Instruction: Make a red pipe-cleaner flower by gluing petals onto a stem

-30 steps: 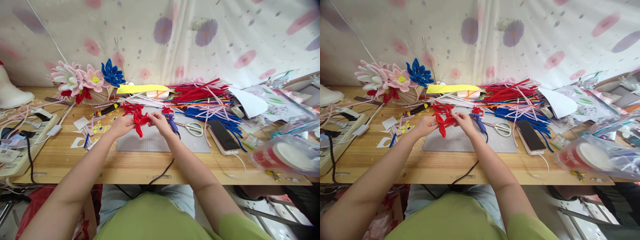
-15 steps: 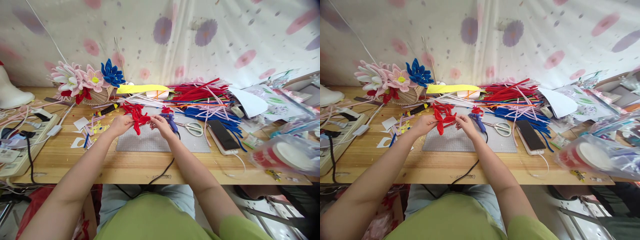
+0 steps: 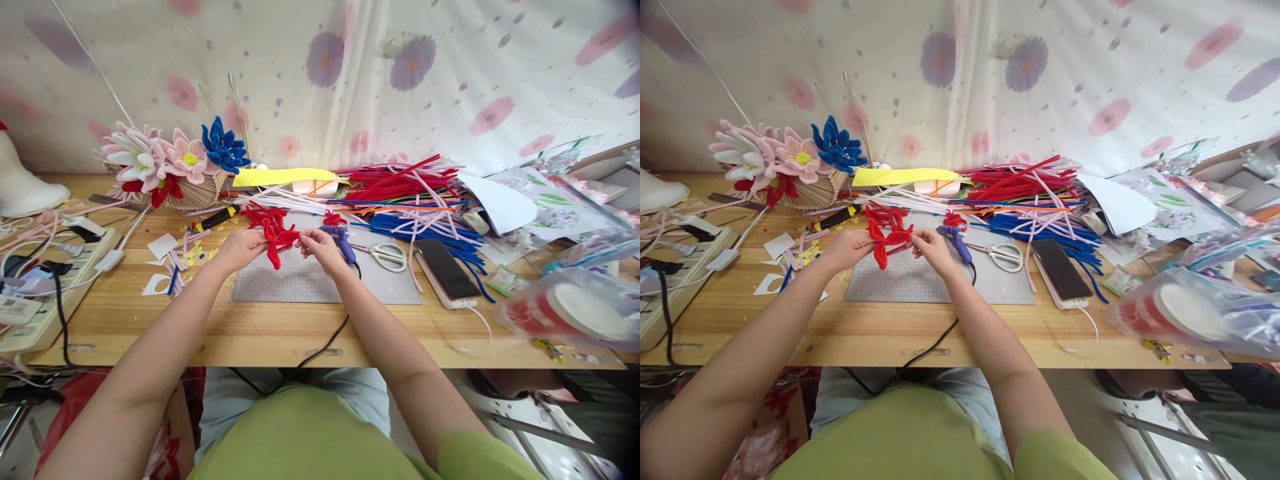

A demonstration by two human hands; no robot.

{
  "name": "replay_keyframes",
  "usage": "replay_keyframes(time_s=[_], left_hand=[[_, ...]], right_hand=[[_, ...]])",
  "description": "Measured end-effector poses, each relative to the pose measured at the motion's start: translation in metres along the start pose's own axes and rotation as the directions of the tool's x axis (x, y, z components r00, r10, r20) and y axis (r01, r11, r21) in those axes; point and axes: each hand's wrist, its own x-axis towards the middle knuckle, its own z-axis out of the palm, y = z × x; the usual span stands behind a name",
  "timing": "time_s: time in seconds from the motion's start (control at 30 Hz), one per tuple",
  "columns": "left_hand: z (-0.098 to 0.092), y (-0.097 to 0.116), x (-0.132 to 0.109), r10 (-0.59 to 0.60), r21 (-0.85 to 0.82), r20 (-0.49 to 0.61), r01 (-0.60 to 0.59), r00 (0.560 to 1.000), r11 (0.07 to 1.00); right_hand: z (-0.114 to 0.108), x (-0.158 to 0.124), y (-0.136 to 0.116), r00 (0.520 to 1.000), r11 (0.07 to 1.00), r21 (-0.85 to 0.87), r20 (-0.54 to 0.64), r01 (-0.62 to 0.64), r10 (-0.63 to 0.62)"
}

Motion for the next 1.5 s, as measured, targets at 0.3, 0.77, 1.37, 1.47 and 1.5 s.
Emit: replay_keyframes(time_s=[0.3, 0.77, 1.37, 1.47, 1.5], left_hand=[[0.000, 0.000, 0.001, 0.038, 0.017, -0.006, -0.038, 0.999, 0.999], [0.004, 0.002, 0.000, 0.217, 0.073, -0.135, -0.209, 0.967, 0.975], [-0.004, 0.017, 0.023, -0.237, -0.080, 0.056, 0.241, 0.970, 0.967], [-0.002, 0.018, 0.025, -0.374, -0.172, 0.211, 0.411, 0.903, 0.895], [-0.002, 0.018, 0.026, -0.419, -0.220, 0.266, 0.478, 0.868, 0.850]], right_hand=[[-0.009, 0.004, 0.019, 0.996, 0.981, -0.184, -0.077, -0.059, 0.046], [-0.012, -0.003, 0.040, 0.998, 0.810, -0.585, 0.006, 0.050, -0.057], [-0.022, -0.004, 0.053, 0.976, 0.849, -0.504, -0.053, 0.156, -0.211], [-0.023, 0.000, 0.057, 0.978, 0.898, -0.426, -0.112, 0.114, -0.178], [-0.023, 0.001, 0.058, 0.979, 0.910, -0.403, -0.122, 0.101, -0.163]])
